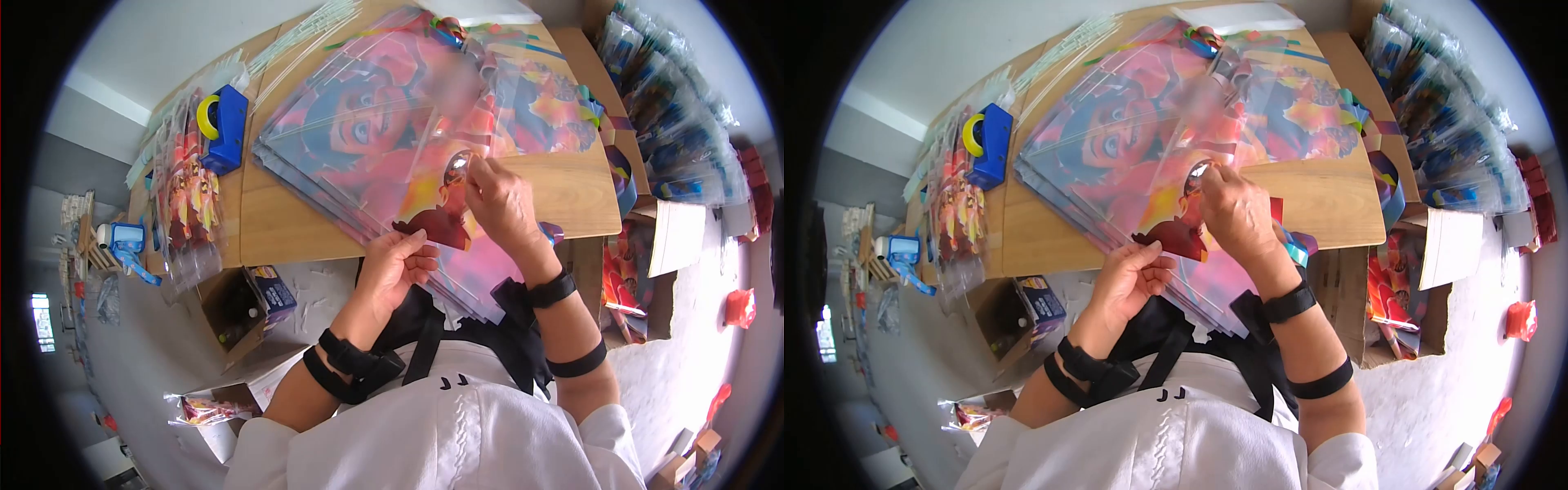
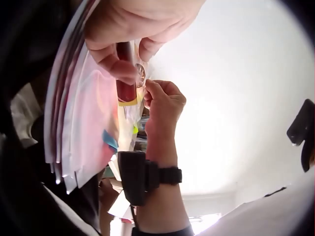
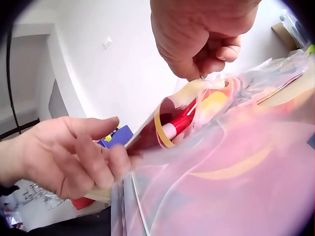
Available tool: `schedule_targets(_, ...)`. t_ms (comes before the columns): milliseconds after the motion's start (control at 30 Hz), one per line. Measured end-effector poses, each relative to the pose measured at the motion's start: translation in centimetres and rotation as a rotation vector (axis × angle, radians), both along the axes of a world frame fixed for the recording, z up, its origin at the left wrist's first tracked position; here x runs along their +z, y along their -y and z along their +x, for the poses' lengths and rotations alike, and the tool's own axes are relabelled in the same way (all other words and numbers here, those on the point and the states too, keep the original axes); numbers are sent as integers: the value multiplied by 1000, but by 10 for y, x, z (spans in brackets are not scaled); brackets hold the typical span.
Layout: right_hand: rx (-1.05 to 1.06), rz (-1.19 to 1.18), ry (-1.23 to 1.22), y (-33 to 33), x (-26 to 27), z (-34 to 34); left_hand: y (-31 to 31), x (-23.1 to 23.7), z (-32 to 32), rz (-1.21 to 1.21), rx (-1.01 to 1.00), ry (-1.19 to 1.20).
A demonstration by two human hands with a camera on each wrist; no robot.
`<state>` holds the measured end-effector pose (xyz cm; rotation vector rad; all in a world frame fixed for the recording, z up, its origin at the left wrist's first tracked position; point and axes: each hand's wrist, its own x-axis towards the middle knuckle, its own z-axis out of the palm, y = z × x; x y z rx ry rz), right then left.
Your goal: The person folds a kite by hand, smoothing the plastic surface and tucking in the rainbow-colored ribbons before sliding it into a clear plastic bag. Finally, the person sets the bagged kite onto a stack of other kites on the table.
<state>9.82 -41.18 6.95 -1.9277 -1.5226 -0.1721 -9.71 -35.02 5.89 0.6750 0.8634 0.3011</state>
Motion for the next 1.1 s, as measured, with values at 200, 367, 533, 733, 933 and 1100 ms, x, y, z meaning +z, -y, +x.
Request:
schedule_targets(200, 123, 2, 205, 5, 0, -11, 8, -8, 32, -62, 171, 43)
schedule_targets(367, 150, -48, 198, 12, 5, -17, 3, -14, 60, -29, 212, 57)
schedule_targets(533, 177, -98, 174, 15, 3, -20, -5, -31, 76, 74, 223, 75)
schedule_targets(733, 192, -51, 167, 18, -3, -23, -7, -47, 76, 50, 271, 280)
schedule_targets(933, 37, -58, 168, 21, -15, -22, -23, -39, 44, 120, 14, 87)
schedule_targets(1100, 20, 40, 149, 30, -20, -29, -15, -28, 23, 828, 230, -25)
